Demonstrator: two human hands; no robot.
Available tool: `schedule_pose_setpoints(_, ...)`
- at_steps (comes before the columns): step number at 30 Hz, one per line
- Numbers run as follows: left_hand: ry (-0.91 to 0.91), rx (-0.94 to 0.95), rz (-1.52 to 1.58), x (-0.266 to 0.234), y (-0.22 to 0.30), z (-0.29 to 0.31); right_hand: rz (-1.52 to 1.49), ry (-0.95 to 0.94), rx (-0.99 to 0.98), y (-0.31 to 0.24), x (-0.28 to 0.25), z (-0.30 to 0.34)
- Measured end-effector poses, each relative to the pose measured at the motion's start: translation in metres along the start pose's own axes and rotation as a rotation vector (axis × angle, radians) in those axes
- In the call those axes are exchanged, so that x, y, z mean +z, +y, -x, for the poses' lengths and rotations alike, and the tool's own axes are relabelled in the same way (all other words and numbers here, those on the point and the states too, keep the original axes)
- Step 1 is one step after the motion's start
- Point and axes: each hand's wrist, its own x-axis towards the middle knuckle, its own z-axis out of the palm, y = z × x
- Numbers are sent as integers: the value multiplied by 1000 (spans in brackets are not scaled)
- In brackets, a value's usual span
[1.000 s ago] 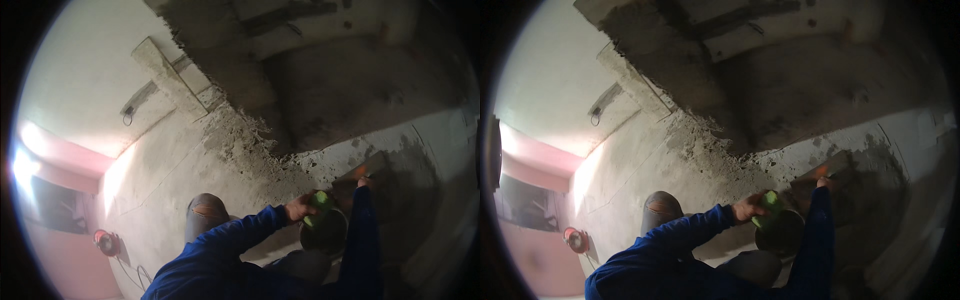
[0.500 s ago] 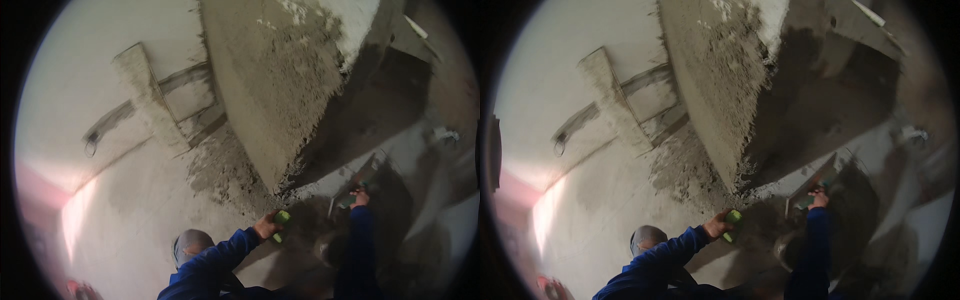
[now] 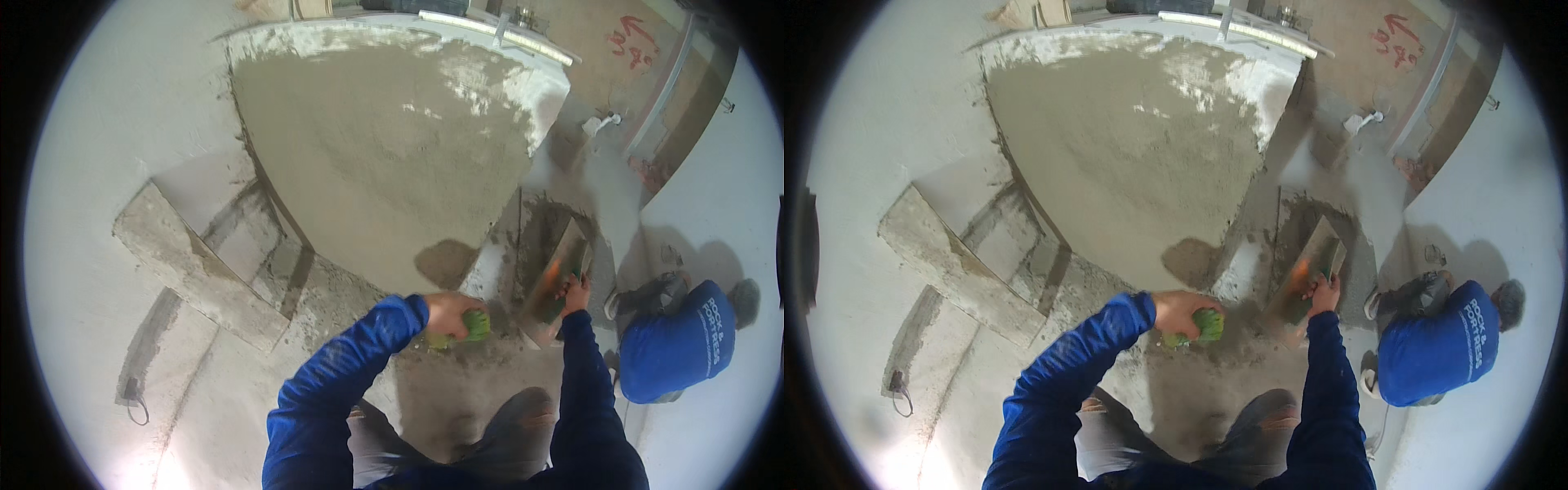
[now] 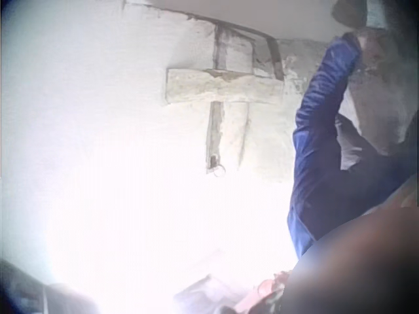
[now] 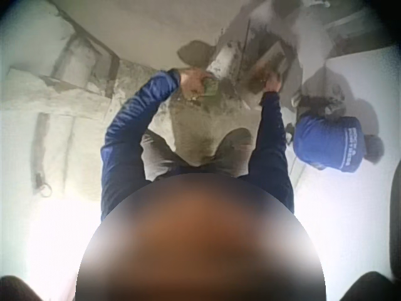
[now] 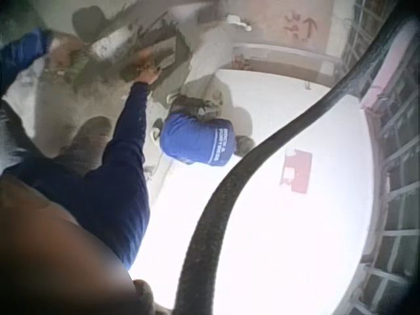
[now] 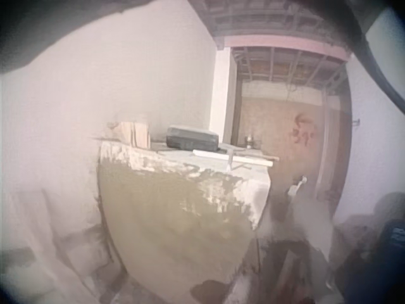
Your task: The person applies wet plaster to a wall corner using a trowel and a straightedge, then smooths the surface with a sponge and trowel. The person repeatedly levels and refines the plastered area to achieve a flat finish.
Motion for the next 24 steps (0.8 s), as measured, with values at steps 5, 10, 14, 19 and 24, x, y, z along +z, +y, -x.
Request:
schedule_pose_setpoints(5,833,275,348,-97,61,24,-124,59,-39,-3,-4,13)
schedule_pose_setpoints(10,874,-329,84,-109,64,66,-125,-55,-89,2,-33,31)
schedule_pose_setpoints(14,345,-364,-319,-91,68,29,-29,-173,-96,-2,-44,39)
schedule_pose_setpoints(19,1059,153,267,-115,59,35,-98,-122,-302,-28,-19,50)
schedule_pose_setpoints(24,1586,-244,-52,-80,-54,110,-289,-276,-562,-54,54,106)
